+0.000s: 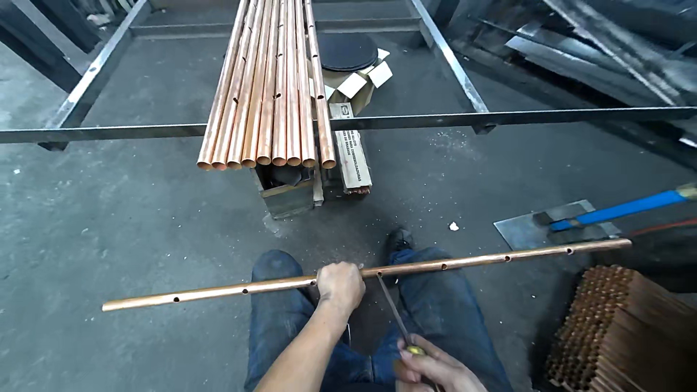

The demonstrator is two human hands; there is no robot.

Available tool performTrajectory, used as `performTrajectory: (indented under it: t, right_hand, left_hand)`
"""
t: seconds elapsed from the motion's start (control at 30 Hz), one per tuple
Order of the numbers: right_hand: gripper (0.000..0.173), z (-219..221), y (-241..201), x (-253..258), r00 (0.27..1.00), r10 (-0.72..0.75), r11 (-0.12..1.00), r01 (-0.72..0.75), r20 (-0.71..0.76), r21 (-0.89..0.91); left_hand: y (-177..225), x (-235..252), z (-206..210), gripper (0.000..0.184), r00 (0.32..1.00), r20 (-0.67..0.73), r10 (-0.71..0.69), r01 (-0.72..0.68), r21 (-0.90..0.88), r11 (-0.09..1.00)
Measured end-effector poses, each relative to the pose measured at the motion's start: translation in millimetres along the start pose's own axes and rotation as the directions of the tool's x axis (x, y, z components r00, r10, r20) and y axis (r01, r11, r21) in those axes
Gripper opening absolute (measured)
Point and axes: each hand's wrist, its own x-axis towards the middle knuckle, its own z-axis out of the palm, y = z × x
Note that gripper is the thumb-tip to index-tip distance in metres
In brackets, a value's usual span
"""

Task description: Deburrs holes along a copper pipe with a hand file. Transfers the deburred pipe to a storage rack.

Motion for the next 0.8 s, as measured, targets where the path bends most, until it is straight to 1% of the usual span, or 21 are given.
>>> performTrajectory:
  t: [0.03, 0.07, 0.1, 0.13, 0.2, 0.23, 0.27, 0.3, 0.33, 0.37, 0.4, 0.43, 0.47, 0.5, 0.53, 0.57, 0.63, 0.67, 0.73, 0.8]
  right_hand:
    - [0.009, 3.3, 1.6, 3.1, 0.997, -0.01, 0.962, -0.011, 0.076, 0.274]
    - [0.014, 3.9, -0.1, 4.9, 0.987, -0.031, 0.876, -0.051, 0.16, 0.48]
    - [0.018, 2.7, -4.2, 3.4, 0.975, -0.053, 0.807, -0.086, 0.217, 0.584]
    - [0.021, 1.3, -10.8, -2.2, 0.967, -0.082, 0.815, -0.076, 0.243, 0.575]
    - [0.03, -1.6, -30.6, -23.0, 0.954, -0.163, 0.933, 0.066, 0.253, 0.353]
    - [0.038, -4.8, -41.4, -34.6, 0.952, -0.186, 0.962, 0.127, 0.241, 0.242]
    - [0.044, -10.2, -50.2, -43.1, 0.955, -0.214, 0.975, 0.195, 0.204, 0.11]
    - [0.044, -16.2, -54.8, -46.8, 0.957, -0.254, 0.963, 0.264, 0.14, -0.052]
    - [0.044, -23.3, -55.5, -45.7, 0.951, -0.296, 0.927, 0.307, 0.085, -0.215]
    - [0.053, -31.3, -53.5, -41.7, 0.942, -0.327, 0.871, 0.329, 0.069, -0.366]
    - [0.069, -38.3, -50.9, -37.3, 0.937, -0.339, 0.794, 0.331, 0.081, -0.51]
    - [0.08, -43.0, -47.8, -31.9, 0.935, -0.345, 0.694, 0.315, 0.086, -0.647]
    - [0.085, -46.7, -43.8, -24.7, 0.928, -0.363, 0.558, 0.291, 0.087, -0.777]
    - [0.087, -50.6, -39.6, -16.1, 0.913, -0.398, 0.401, 0.266, 0.094, -0.877]
    - [0.083, -54.8, -35.8, -7.6, 0.894, -0.434, 0.268, 0.251, 0.116, -0.93]
    - [0.075, -58.5, -33.8, -0.4, 0.885, -0.442, 0.173, 0.245, 0.147, -0.954]
    - [0.061, -61.3, -32.2, 11.4, 0.881, -0.417, 0.022, 0.255, 0.223, -0.967]
    - [0.057, -60.1, -31.5, 15.7, 0.878, -0.406, -0.014, 0.274, 0.256, -0.962]
    - [0.055, -55.3, -30.9, 22.6, 0.87, -0.398, -0.066, 0.29, 0.292, -0.955]
    - [0.055, -49.5, -32.7, 27.5, 0.877, -0.392, -0.118, 0.254, 0.28, -0.96]
  left_hand:
    - [1.7, 0.4, 0.8, 0.041, 1.0, -0.014, 0.005, -0.005, -0.008, 1.0]
    - [2.9, 0.9, 1.9, 0.043, 1.0, -0.027, 0.01, -0.011, -0.013, 1.0]
    - [2.9, 0.8, 3.4, 0.043, 0.999, -0.032, 0.017, -0.018, -0.011, 1.0]
    - [1.2, 0.6, 3.7, 0.042, 0.999, -0.03, 0.029, -0.03, -0.004, 1.0]
    - [-4.7, 0.1, -0.6, 0.036, 0.998, -0.008, 0.057, -0.057, 0.002, 0.998]
    - [-8.3, -1.0, -3.2, 0.035, 0.997, 0.01, 0.074, -0.074, 0.009, 0.997]
    - [-12.6, -2.4, -6.5, 0.036, 0.996, 0.032, 0.089, -0.089, 0.013, 0.996]
    - [-18.1, -4.0, -10.6, 0.037, 0.993, 0.061, 0.098, -0.1, 0.017, 0.995]
    - [-25.1, -5.5, -14.6, 0.038, 0.99, 0.091, 0.107, -0.11, 0.02, 0.994]
    - [-32.9, -6.4, -18.5, 0.039, 0.986, 0.129, 0.109, -0.112, 0.021, 0.993]
    - [-41.2, -6.8, -21.7, 0.04, 0.979, 0.175, 0.104, -0.111, 0.027, 0.993]
    - [-49.9, -6.8, -23.6, 0.041, 0.971, 0.217, 0.097, -0.107, 0.03, 0.994]
    - [-58.2, -6.6, -24.5, 0.041, 0.963, 0.255, 0.09, -0.101, 0.031, 0.994]
    - [-65.8, -5.7, -25.3, 0.042, 0.954, 0.287, 0.084, -0.096, 0.029, 0.995]
    - [-71.9, -4.4, -26.4, 0.043, 0.946, 0.314, 0.08, -0.093, 0.025, 0.995]
    - [-76.4, -3.6, -27.9, 0.043, 0.94, 0.332, 0.077, -0.088, 0.021, 0.996]
    - [-82.2, -3.6, -32.8, 0.042, 0.93, 0.363, 0.061, -0.074, 0.024, 0.997]
    - [-83.6, -3.8, -36.0, 0.042, 0.925, 0.376, 0.052, -0.068, 0.031, 0.997]
    - [-82.5, -0.2, -42.0, 0.041, 0.92, 0.391, 0.043, -0.067, 0.047, 0.997]
    - [-80.8, 9.7, -41.2, 0.041, 0.918, 0.394, 0.047, -0.075, 0.056, 0.996]
